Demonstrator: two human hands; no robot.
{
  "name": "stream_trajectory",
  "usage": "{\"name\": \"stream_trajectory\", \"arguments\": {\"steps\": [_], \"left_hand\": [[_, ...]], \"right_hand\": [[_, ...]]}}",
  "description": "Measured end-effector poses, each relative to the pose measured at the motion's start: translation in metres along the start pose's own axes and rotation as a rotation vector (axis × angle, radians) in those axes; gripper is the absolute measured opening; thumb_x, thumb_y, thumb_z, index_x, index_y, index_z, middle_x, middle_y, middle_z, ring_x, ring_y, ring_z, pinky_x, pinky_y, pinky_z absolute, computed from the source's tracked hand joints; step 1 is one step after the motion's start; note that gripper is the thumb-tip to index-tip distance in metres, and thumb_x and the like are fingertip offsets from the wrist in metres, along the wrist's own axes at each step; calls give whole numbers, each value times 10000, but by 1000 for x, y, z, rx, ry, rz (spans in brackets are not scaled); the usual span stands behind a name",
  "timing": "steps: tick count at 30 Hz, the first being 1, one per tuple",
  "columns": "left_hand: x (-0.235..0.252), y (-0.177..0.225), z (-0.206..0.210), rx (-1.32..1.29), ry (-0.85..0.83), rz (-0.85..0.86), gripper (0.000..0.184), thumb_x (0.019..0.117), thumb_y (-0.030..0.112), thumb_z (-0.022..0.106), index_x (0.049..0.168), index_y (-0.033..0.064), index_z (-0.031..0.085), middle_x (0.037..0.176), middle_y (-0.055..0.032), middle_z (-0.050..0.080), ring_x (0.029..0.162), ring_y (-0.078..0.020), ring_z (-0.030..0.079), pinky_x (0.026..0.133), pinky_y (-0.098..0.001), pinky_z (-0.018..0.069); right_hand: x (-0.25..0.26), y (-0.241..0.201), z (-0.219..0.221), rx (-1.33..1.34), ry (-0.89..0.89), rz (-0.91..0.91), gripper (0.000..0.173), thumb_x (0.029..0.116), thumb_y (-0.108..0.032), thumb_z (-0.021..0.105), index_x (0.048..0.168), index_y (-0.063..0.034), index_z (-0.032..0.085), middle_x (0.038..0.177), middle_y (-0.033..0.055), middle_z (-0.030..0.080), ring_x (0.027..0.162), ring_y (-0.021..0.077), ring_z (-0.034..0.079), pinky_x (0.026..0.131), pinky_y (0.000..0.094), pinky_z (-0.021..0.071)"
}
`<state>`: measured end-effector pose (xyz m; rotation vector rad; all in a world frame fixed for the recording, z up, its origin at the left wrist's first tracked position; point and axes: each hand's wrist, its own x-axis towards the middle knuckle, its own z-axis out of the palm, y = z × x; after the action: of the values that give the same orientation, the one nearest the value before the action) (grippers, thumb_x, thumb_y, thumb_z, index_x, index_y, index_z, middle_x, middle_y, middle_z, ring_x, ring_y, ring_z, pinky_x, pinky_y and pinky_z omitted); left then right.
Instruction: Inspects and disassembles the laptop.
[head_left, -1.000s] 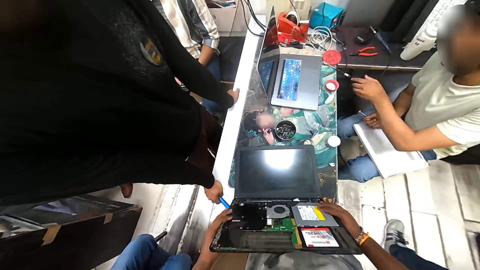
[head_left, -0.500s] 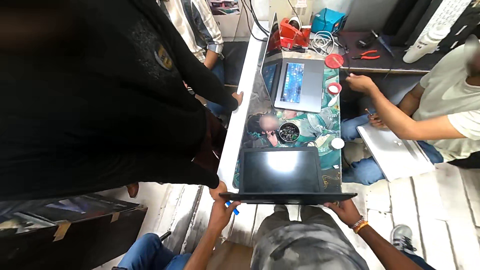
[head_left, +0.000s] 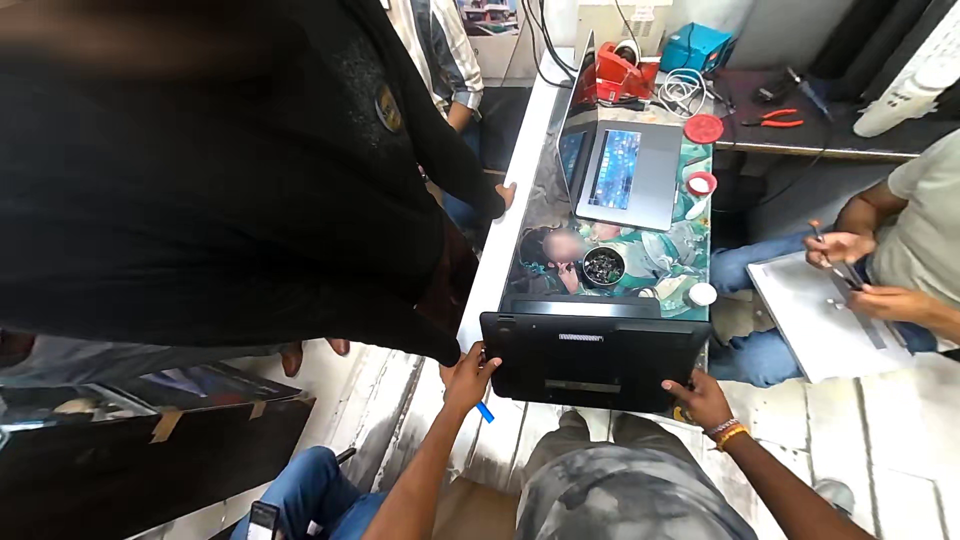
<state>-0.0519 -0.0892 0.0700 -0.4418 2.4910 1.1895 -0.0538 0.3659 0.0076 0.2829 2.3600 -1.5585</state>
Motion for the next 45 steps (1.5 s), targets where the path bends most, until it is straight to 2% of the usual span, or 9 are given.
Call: {"name": "stream_trajectory", "arguments": {"steps": [5, 12, 16, 20, 25, 30, 33, 38, 45], "left_hand": [[7, -4, 4, -78, -28, -27, 419, 1024, 142, 630, 1418, 42, 528, 1163, -180, 712, 1061, -300, 694, 987, -526, 522], [14, -4, 9, -165, -40, -43, 515, 918, 24, 738, 1391, 25, 534, 1205, -207, 677, 1100, -318, 671, 991, -503, 525], [14, -1, 10, -196, -43, -54, 424, 932, 23, 727, 1324, -1, 568, 1166, -210, 684, 1034, -300, 684, 952, -476, 540], [17, -5, 13, -258, -40, -55, 395, 946, 2, 699, 1319, -14, 572, 1150, -204, 683, 998, -274, 678, 925, -452, 540], [21, -8, 15, -269, -45, -49, 412, 957, -9, 676, 1353, -12, 561, 1188, -217, 676, 1031, -292, 679, 945, -461, 541], [23, -9, 16, -310, -67, -47, 457, 903, -89, 692, 1333, -34, 548, 1169, -224, 661, 1006, -290, 671, 910, -462, 552], [26, -11, 17, -310, -64, -39, 458, 898, -90, 698, 1328, -27, 552, 1161, -214, 667, 1000, -283, 673, 909, -456, 552], [31, -11, 23, -253, -40, -68, 455, 929, -47, 682, 1362, 1, 554, 1182, -217, 671, 1013, -303, 678, 921, -476, 549], [37, -17, 32, -259, -19, -87, 578, 944, -37, 659, 1482, 21, 456, 1259, -243, 655, 1091, -352, 673, 964, -524, 536]], "right_hand": [[6, -7, -1, -11, -25, 22, 239, 902, -77, 755, 1094, 44, 677, 946, 132, 730, 887, 170, 707, 861, 392, 578], [13, -8, -2, -34, -45, 69, 228, 929, -91, 745, 1091, 53, 672, 958, 165, 720, 903, 225, 702, 875, 451, 564], [16, -11, 0, -49, -45, 95, 221, 945, -91, 732, 1110, 46, 679, 981, 175, 721, 926, 243, 699, 889, 467, 554], [18, -15, 2, -49, -29, 102, 222, 944, -88, 730, 1110, 51, 677, 980, 183, 719, 929, 255, 698, 891, 472, 551], [22, -19, 2, 0, 20, 113, 317, 870, -21, 793, 1141, 53, 645, 956, 176, 717, 874, 243, 701, 836, 448, 573], [32, -16, -10, -48, -112, 91, 375, 818, 61, 788, 1164, 58, 642, 1003, 171, 727, 916, 221, 712, 862, 414, 582], [34, -20, -10, -93, -118, 118, 344, 835, 46, 787, 1151, 57, 651, 1017, 183, 727, 940, 243, 712, 892, 432, 574], [40, -25, -5, -166, -108, 192, 376, 869, 6, 780, 1211, 62, 633, 1074, 219, 711, 1006, 295, 696, 948, 482, 541], [50, -27, 1, -221, -101, 283, 414, 878, -43, 794, 1249, 37, 630, 1125, 238, 696, 1068, 341, 672, 980, 531, 508]]}}
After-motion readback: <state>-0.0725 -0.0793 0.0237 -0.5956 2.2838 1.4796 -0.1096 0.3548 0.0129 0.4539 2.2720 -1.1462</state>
